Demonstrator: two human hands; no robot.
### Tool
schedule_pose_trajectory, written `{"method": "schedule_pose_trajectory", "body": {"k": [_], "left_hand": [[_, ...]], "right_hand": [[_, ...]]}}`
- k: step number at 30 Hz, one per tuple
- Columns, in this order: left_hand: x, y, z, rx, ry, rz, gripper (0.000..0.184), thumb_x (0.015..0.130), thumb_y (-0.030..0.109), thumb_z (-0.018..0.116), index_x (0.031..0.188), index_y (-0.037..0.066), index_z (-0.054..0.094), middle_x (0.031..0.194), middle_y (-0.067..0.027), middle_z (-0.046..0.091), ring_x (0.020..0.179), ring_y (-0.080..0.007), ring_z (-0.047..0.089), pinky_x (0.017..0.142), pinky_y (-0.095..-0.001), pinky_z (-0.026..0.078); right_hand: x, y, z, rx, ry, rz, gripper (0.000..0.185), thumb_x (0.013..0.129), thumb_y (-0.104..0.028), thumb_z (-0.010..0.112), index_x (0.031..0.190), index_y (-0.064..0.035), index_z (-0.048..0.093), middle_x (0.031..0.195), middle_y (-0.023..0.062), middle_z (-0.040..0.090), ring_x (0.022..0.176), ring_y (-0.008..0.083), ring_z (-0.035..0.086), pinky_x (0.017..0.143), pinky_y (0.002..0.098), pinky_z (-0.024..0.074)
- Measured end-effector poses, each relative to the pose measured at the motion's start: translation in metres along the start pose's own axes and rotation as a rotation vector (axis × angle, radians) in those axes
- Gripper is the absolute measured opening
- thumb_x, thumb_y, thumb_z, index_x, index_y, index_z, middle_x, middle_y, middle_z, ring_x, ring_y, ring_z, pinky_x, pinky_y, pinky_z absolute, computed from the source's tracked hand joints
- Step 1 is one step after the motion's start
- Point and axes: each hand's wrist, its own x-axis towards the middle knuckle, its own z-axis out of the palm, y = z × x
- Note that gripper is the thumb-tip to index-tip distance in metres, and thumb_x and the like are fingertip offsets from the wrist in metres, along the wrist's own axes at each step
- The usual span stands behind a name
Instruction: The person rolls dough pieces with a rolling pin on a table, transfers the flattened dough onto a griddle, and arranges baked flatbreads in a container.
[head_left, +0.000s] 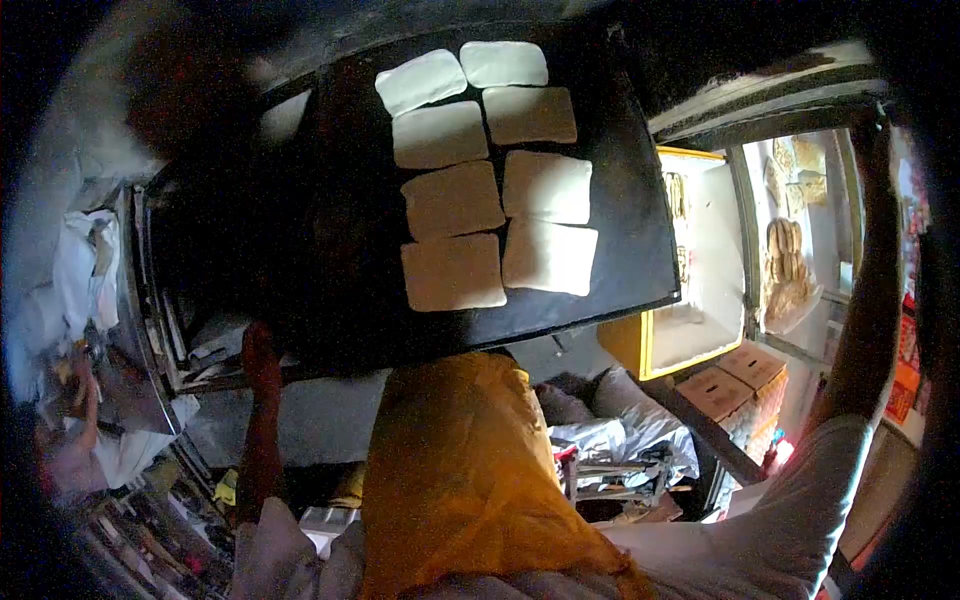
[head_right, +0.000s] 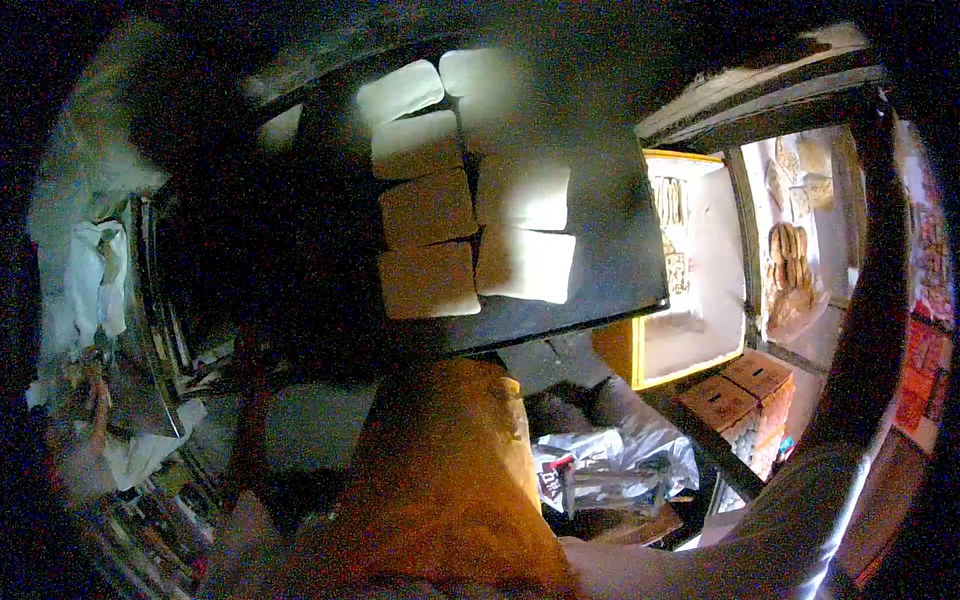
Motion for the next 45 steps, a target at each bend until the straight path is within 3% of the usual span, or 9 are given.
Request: {"method": "schedule_pose_trajectory", "body": {"k": [4,8,10,12,16,23,34,40,45], "left_hand": [[-0.001,0.076,0.064,-0.033,0.011,-0.099,0.048,0.105,0.026,0.063,0.147,0.007,0.054,0.150,-0.0120,0.055,0.134,-0.0282,0.055,0.112,-0.0416,0.045],[-0.015,0.103,0.176,0.995,-0.157,0.440,0.027,0.105,0.023,0.063,0.127,0.008,0.067,0.129,-0.0107,0.067,0.116,-0.0269,0.067,0.100,-0.0395,0.053],[-0.034,0.154,0.258,0.989,-0.277,0.422,0.019,0.104,0.022,0.063,0.116,0.007,0.068,0.116,-0.0114,0.071,0.109,-0.0260,0.069,0.094,-0.0393,0.054],[-0.023,0.157,0.299,0.793,-0.432,0.443,0.015,0.102,0.019,0.065,0.110,0.006,0.068,0.107,-0.0117,0.071,0.102,-0.0268,0.068,0.090,-0.0402,0.054],[0.026,0.142,0.365,0.954,-0.491,0.666,0.013,0.097,0.015,0.066,0.105,0.005,0.066,0.103,-0.0132,0.070,0.096,-0.0357,0.067,0.085,-0.0456,0.054],[0.091,0.114,0.413,1.484,-0.359,0.669,0.029,0.095,0.035,0.065,0.113,0.012,0.070,0.118,-0.0139,0.066,0.118,-0.0362,0.059,0.099,-0.0544,0.043],[0.100,0.103,0.424,1.387,-0.506,0.508,0.030,0.093,0.037,0.063,0.109,0.012,0.068,0.114,-0.0159,0.067,0.112,-0.0366,0.063,0.095,-0.0550,0.046],[0.075,0.105,0.433,0.940,-0.475,0.637,0.028,0.087,0.008,0.071,0.114,0.000,0.066,0.110,-0.0180,0.070,0.101,-0.0351,0.068,0.092,-0.0428,0.054],[-0.022,0.176,0.435,0.722,-0.967,0.383,0.030,0.091,0.006,0.071,0.120,0.001,0.063,0.118,-0.0161,0.068,0.116,-0.0271,0.065,0.102,-0.0385,0.050]], "right_hand": [[-0.082,0.053,0.042,-0.205,-0.020,-0.063,0.058,0.106,-0.047,0.048,0.145,-0.0049,0.053,0.143,0.0146,0.057,0.129,0.0238,0.056,0.112,0.0426,0.0415],[-0.239,0.160,0.134,-0.385,-0.075,-0.005,0.068,0.103,-0.060,0.053,0.142,-0.0051,0.056,0.134,0.0174,0.063,0.119,0.0235,0.064,0.105,0.0428,0.0508],[-0.342,0.202,0.208,-0.665,-0.218,0.015,0.062,0.103,-0.060,0.052,0.127,-0.0046,0.067,0.109,0.0079,0.070,0.102,0.0169,0.065,0.094,0.0325,0.0499],[-0.425,0.275,0.241,-0.745,-0.077,0.413,0.062,0.103,-0.058,0.055,0.114,-0.0002,0.073,0.096,0.0085,0.073,0.089,0.0182,0.066,0.088,0.0348,0.0506],[-0.529,0.276,0.361,-0.484,-0.285,0.399,0.050,0.106,-0.039,0.061,0.125,0.0061,0.068,0.101,0.0108,0.074,0.093,0.0179,0.068,0.088,0.0342,0.0545],[-0.539,0.291,0.415,-0.387,-0.275,0.563,0.057,0.103,-0.046,0.064,0.121,0.0072,0.067,0.092,0.0101,0.071,0.086,0.0167,0.065,0.084,0.0326,0.0541],[-0.519,0.288,0.440,-0.276,-0.271,0.569,0.056,0.102,-0.048,0.065,0.115,0.0062,0.069,0.092,0.0097,0.070,0.088,0.0176,0.066,0.078,0.0327,0.0526],[-0.512,0.295,0.441,-0.181,-0.119,0.600,0.054,0.103,-0.045,0.064,0.118,0.0073,0.067,0.099,0.0125,0.070,0.094,0.0207,0.067,0.088,0.0348,0.0547],[-0.497,0.284,0.431,0.471,-0.072,0.890,0.089,0.103,-0.072,0.037,0.156,-0.0009,0.033,0.146,0.0200,0.052,0.129,0.0308,0.056,0.108,0.0459,0.0475]]}}
